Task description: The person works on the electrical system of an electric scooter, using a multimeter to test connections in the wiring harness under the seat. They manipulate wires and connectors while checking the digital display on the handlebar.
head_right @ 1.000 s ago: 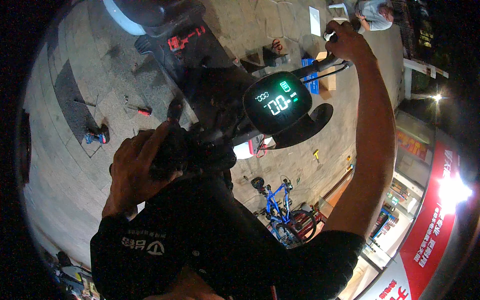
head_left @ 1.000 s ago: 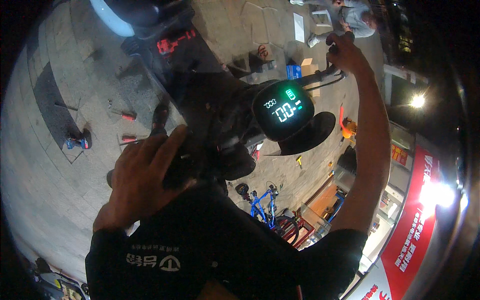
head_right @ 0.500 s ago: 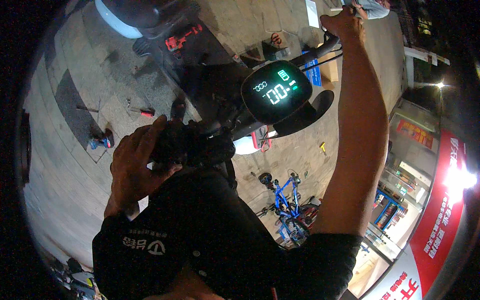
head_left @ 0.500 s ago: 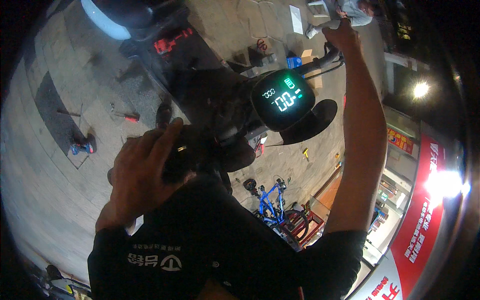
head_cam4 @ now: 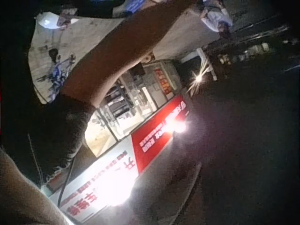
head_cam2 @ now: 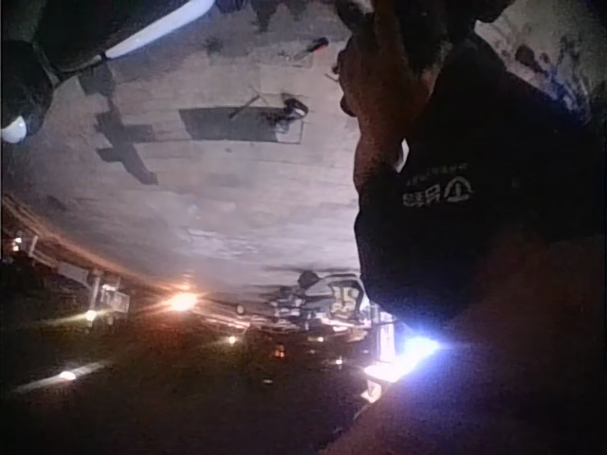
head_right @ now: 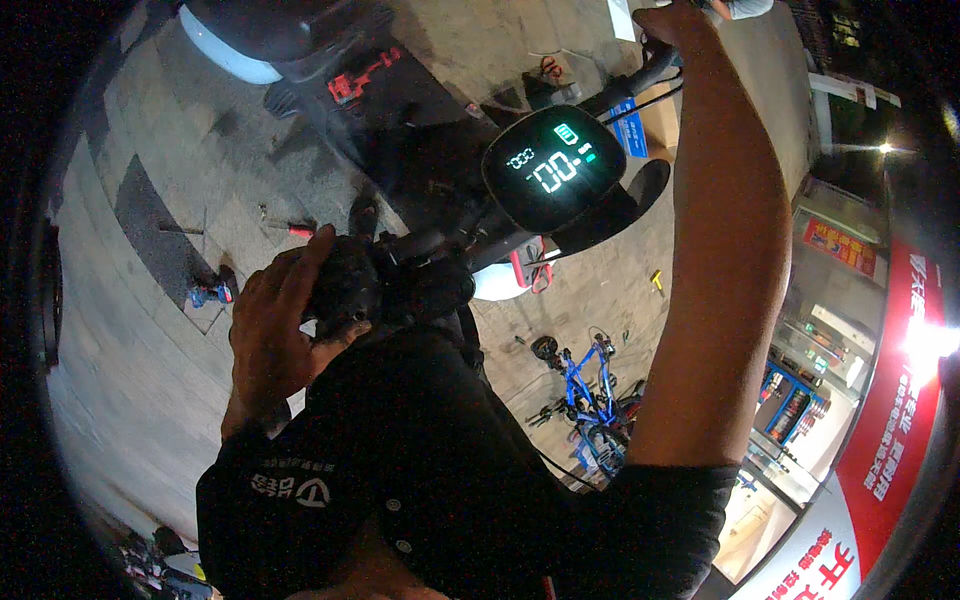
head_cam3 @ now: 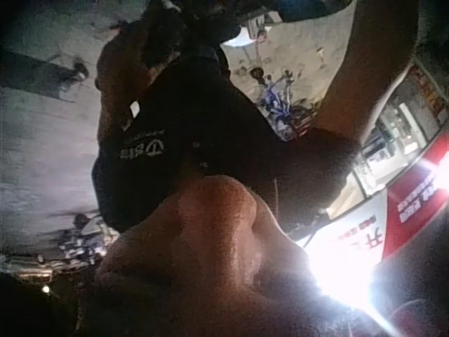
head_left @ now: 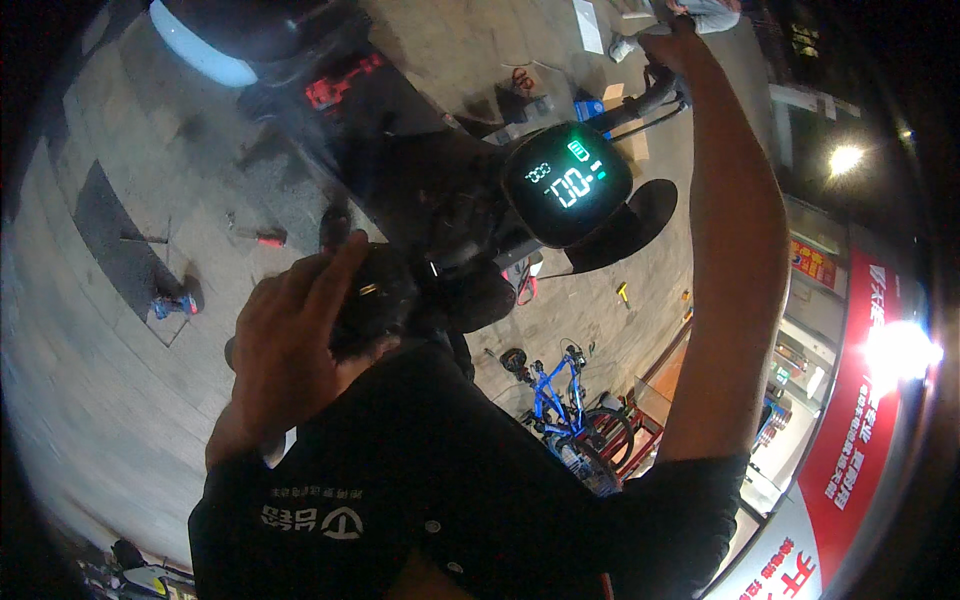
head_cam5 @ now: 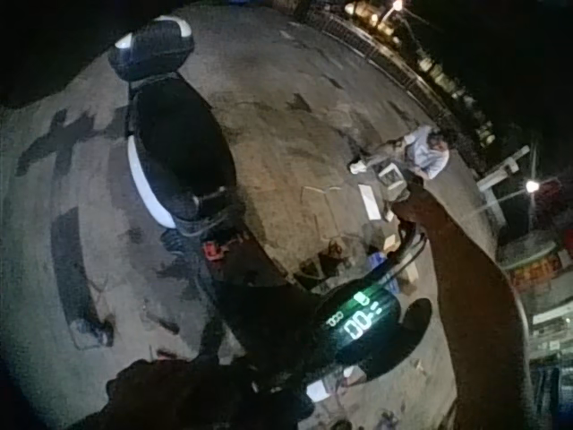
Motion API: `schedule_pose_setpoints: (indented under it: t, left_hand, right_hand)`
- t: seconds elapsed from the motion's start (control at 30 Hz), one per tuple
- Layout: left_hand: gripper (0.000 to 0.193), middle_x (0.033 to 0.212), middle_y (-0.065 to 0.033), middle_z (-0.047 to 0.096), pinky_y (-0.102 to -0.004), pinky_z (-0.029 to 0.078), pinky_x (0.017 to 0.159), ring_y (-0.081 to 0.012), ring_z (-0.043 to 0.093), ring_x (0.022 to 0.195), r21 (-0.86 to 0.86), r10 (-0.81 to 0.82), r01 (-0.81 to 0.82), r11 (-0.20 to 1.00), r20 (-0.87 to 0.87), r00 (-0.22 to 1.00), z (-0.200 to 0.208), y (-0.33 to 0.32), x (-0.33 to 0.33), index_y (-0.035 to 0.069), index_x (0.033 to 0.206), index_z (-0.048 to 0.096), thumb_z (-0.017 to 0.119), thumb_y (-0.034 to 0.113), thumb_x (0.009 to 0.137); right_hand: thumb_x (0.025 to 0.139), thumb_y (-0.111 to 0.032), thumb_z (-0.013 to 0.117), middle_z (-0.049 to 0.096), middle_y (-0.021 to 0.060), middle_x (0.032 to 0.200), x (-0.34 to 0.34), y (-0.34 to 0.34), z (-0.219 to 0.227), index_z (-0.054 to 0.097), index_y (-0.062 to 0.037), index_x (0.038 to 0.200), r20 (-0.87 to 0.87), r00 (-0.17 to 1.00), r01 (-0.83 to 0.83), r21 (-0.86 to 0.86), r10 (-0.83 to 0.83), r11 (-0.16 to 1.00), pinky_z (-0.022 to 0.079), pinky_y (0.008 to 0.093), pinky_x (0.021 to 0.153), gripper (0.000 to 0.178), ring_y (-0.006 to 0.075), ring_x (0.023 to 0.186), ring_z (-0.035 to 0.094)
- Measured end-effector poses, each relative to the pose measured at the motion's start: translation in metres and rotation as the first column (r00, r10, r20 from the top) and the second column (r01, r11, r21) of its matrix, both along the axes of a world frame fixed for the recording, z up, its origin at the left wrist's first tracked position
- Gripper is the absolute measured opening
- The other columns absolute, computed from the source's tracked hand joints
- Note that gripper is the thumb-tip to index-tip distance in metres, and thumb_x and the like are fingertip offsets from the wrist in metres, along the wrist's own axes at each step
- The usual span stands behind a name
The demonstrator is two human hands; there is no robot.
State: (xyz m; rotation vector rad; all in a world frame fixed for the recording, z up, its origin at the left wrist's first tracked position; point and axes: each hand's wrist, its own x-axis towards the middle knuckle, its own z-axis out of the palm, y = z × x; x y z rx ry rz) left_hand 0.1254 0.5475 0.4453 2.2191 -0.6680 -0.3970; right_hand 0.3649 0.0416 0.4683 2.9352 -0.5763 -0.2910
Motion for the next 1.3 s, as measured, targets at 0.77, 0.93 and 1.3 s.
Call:
schedule_pose_setpoints:
  t: [0.77, 0.93, 1.3]
  left_hand:
    - [0.089, 0.113, -0.0204, 0.061, -0.0422, 0.049, 0.084, -0.0348, 0.062, 0.097, -0.007, 0.002, -0.002, 1.000, 0.007, 1.000, -0.003, -0.002, -0.001, 0.008, 0.141, 0.040, 0.083, 0.030, 0.066]
    - [0.084, 0.115, -0.0181, 0.062, -0.0427, 0.049, 0.084, -0.0338, 0.062, 0.097, 0.039, 0.032, -0.031, 0.999, -0.029, 0.999, -0.001, -0.001, -0.001, 0.007, 0.138, 0.047, 0.081, 0.035, 0.066]
    - [0.086, 0.114, -0.0178, 0.062, -0.0406, 0.050, 0.083, -0.0329, 0.063, 0.097, 0.027, 0.011, -0.011, 1.000, -0.013, 1.000, 0.000, -0.002, 0.001, 0.006, 0.138, 0.046, 0.082, 0.035, 0.065]
  right_hand:
    - [0.086, -0.066, 0.044, 0.071, 0.0032, 0.088, -0.032, 0.015, 0.049, 0.064, -0.0163, 0.105, -0.237, 0.937, 0.340, 0.435, -0.258, 0.834, 0.053, 0.0470, 0.073, 0.056, 0.0167, 0.076, 0.068]
    - [0.086, -0.067, 0.044, 0.070, 0.0026, 0.087, -0.033, 0.000, 0.051, 0.062, -0.0153, 0.106, -0.263, 0.965, 0.197, 0.692, -0.013, 0.694, 0.056, 0.0399, 0.065, 0.059, 0.0166, 0.074, 0.069]
    - [0.086, -0.054, 0.055, 0.069, 0.0053, 0.086, -0.021, 0.003, 0.040, 0.064, -0.0124, 0.100, -0.279, 0.933, 0.345, 0.503, -0.229, 0.793, 0.054, 0.0359, 0.058, 0.045, 0.0175, 0.071, 0.068]
